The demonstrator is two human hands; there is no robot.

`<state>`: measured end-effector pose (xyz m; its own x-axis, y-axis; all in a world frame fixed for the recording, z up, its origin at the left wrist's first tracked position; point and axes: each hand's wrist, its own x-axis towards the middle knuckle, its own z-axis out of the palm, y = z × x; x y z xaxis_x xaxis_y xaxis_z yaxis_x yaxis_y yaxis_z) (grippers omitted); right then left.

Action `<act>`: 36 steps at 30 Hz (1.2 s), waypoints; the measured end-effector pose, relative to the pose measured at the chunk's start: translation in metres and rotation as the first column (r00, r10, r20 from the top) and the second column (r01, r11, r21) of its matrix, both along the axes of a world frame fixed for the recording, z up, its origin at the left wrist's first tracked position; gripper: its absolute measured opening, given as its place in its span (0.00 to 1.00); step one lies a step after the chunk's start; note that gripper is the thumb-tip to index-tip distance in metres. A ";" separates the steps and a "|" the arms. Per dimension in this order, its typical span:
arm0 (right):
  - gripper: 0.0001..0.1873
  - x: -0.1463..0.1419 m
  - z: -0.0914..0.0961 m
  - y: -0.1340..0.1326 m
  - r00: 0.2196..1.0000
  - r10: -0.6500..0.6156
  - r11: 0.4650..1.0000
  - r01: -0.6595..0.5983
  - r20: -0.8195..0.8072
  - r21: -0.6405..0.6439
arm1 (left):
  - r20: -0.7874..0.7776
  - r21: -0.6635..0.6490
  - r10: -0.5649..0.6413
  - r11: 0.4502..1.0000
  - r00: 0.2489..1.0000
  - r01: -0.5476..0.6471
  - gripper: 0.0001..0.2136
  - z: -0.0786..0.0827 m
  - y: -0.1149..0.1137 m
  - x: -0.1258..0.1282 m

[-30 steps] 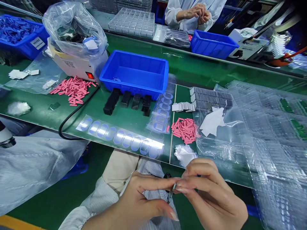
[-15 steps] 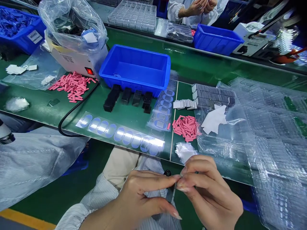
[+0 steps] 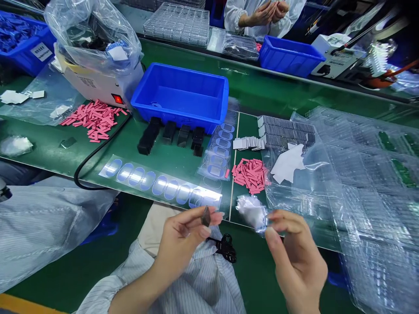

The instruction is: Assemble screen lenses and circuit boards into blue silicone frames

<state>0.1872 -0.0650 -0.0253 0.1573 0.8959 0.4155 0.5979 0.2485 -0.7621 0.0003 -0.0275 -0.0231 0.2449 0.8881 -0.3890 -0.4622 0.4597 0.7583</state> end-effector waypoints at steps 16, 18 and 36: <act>0.12 -0.039 -0.004 0.008 0.976 0.026 0.950 -0.092 0.217 0.298 | 0.159 0.120 -0.063 0.992 0.985 0.044 0.14 0.005 -0.013 0.022; 0.10 -0.043 -0.007 0.009 0.990 0.005 0.953 -0.047 0.142 0.299 | 0.137 0.131 -0.054 0.991 0.989 0.036 0.14 0.003 -0.016 0.025; 0.15 0.014 -0.005 0.032 0.973 0.100 0.991 -0.116 0.206 0.066 | 0.153 -0.019 -0.260 0.964 0.953 0.266 0.28 0.012 0.022 0.004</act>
<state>0.2011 -0.0330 -0.0307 -0.0328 0.8669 0.4974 0.7036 0.3735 -0.6045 0.0043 -0.0057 -0.0114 0.5256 0.7690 -0.3639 -0.4265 0.6083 0.6694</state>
